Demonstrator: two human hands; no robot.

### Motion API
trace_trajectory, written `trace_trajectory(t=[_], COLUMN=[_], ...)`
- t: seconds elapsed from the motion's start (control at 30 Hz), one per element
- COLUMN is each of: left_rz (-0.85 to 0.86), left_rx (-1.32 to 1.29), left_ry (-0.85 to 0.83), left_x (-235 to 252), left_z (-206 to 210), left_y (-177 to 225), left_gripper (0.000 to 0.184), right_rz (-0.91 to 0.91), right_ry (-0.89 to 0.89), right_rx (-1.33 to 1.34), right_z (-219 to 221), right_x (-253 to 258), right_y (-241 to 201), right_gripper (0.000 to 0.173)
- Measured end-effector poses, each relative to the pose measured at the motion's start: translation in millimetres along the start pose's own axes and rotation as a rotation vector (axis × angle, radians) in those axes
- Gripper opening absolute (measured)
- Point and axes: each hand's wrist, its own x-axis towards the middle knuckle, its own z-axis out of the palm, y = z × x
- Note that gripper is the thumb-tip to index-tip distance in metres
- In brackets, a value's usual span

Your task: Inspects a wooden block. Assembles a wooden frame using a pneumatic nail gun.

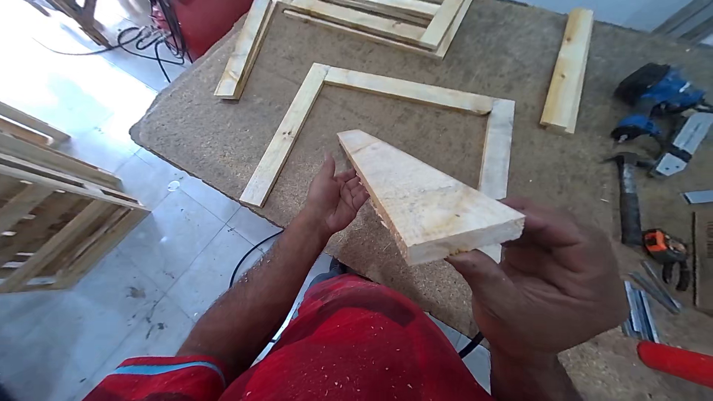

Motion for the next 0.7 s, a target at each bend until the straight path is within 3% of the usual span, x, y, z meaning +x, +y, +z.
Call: trace_trajectory(t=[0.17,0.4,0.7], left_rz=[-0.033,-0.058,-0.089], left_rx=[-0.009,0.039,-0.007], left_ry=[0.054,-0.089,-0.021], left_x=[-0.1,4.0,-1.0], left_z=[0.2,-13.3,-23.8], left_y=[-5.7,-18.1,-23.1], left_gripper=[0.074,0.09,0.088], right_rz=[0.004,0.006,0.001], right_ry=[0.003,0.026,0.026], right_rx=[-0.007,-0.018,-0.012], right_z=[-3.1,-9.6,-8.1], right_x=[-2.6,15.2,14.6], right_y=[1.8,6.1,2.2], right_gripper=[0.047,0.044,0.043])
